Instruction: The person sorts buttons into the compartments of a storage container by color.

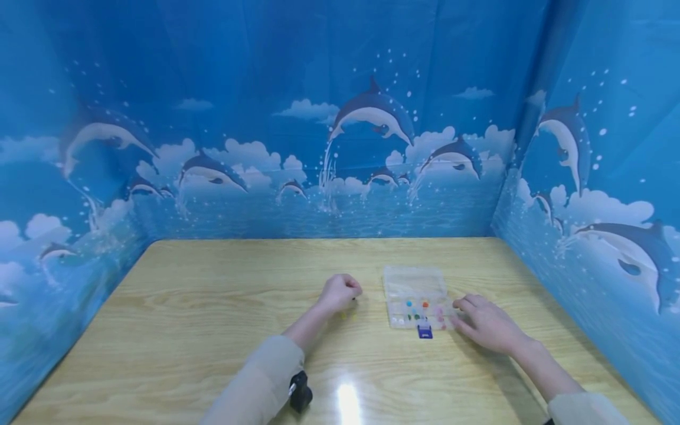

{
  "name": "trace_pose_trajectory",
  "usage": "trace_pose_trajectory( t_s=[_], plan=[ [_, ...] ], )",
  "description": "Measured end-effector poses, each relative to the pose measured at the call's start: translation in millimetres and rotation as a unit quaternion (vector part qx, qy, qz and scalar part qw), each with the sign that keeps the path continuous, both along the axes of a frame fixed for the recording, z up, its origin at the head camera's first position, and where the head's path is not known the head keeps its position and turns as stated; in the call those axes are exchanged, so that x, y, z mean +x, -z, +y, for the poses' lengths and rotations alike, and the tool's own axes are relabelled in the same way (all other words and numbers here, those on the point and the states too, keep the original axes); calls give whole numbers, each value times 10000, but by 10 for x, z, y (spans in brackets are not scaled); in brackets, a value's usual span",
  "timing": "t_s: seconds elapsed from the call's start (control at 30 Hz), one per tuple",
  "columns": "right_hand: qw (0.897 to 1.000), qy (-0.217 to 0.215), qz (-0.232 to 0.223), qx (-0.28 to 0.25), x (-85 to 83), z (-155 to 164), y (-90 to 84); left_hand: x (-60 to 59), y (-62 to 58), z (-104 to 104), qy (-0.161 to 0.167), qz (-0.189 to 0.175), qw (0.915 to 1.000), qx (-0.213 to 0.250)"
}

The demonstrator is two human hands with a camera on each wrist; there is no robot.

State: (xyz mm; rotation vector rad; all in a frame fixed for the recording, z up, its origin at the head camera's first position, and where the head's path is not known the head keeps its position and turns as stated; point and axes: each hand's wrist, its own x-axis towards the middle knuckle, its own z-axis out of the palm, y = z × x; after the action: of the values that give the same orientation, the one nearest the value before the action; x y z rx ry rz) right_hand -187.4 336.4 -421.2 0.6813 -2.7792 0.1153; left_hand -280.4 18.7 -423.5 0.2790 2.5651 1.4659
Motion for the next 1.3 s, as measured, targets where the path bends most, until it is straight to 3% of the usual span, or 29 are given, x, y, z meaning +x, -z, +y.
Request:
trace_pose_trajectory(
  t_s=[0.53,0.83,1.3],
  plan=[
    [10000,0,20,-34,-26,-7,-21,-69,48,-98,-138,92,9996,-222],
    [10000,28,2,-25,-16,-3,-10,-73,127,-89,84,528,9929,-1059],
    [10000,-11,62,-58,-6,20,22,-92,160,-54,88,548,9896,-1324]
  ],
)
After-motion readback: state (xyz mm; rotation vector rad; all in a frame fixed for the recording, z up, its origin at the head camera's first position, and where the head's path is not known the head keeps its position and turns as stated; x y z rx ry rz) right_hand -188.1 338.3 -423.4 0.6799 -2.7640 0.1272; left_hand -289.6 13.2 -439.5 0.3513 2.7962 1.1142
